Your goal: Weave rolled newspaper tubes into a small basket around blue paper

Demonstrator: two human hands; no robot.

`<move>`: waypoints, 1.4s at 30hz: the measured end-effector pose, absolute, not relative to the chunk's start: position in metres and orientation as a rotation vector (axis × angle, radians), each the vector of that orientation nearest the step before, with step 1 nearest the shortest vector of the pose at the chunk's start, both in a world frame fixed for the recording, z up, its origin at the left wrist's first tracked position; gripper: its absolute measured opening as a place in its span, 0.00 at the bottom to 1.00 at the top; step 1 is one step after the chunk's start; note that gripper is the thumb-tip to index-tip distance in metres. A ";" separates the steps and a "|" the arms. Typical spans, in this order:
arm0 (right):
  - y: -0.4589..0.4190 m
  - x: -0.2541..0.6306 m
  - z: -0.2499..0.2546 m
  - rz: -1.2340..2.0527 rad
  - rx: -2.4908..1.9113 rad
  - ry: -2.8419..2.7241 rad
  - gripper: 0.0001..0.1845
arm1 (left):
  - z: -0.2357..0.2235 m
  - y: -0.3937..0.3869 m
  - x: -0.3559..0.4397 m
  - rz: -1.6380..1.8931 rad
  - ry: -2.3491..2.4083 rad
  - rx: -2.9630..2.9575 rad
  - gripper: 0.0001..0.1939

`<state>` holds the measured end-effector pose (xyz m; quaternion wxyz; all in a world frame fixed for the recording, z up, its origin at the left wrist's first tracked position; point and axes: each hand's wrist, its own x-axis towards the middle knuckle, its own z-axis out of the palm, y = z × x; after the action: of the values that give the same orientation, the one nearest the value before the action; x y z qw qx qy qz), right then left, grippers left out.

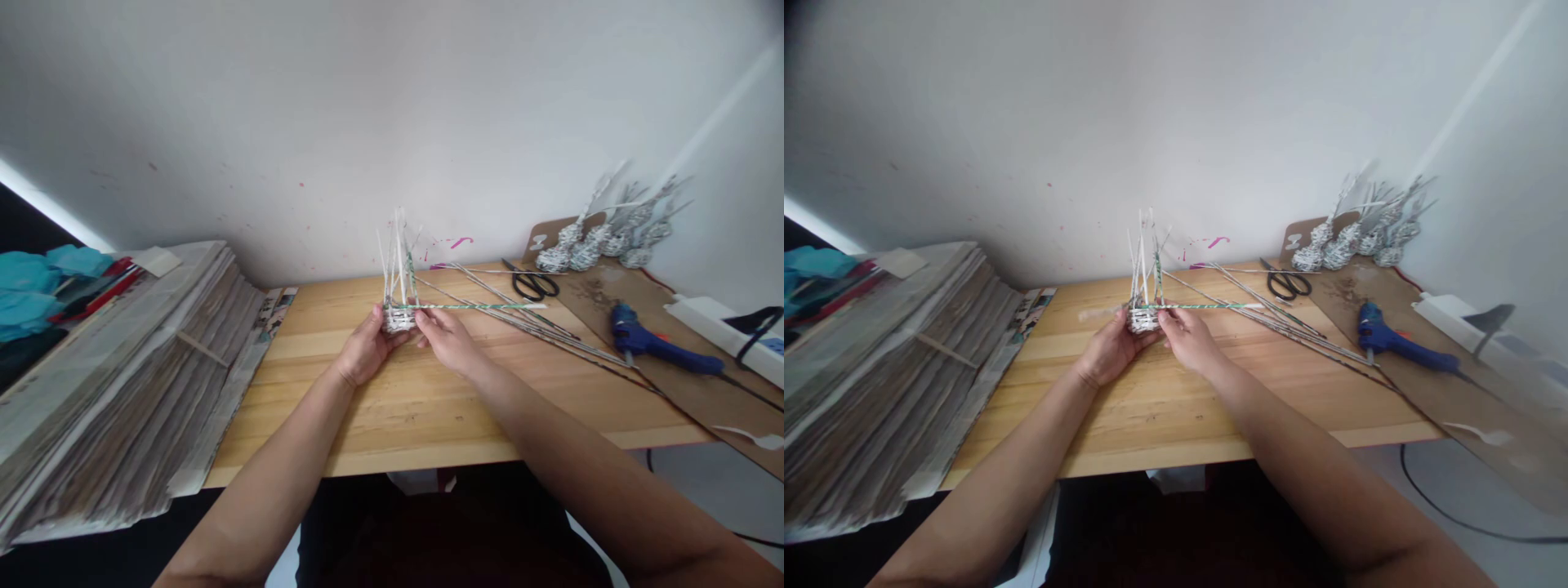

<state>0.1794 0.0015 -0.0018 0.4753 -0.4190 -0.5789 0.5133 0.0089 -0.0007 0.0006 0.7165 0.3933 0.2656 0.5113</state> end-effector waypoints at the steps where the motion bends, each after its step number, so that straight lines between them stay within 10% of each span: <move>1: 0.000 0.179 -0.001 1.242 -1.023 -1.446 0.28 | 0.000 -0.001 0.009 1.125 0.592 0.897 0.28; 21: -0.008 0.175 0.010 1.182 -0.958 -1.355 0.27 | 0.006 -0.006 0.005 1.198 0.656 1.116 0.46; 27: 0.001 0.181 0.007 1.288 -0.834 -1.264 0.40 | 0.010 -0.010 0.003 1.218 0.589 1.114 0.38; 42: -0.001 0.187 0.014 1.361 -0.759 -1.381 0.31 | 0.006 -0.006 0.002 1.252 0.600 1.178 0.30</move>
<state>0.1874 -0.0012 0.0143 0.5052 -0.3145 -0.5724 0.5641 0.0017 -0.0065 0.0057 0.6135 0.5108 0.2601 0.5432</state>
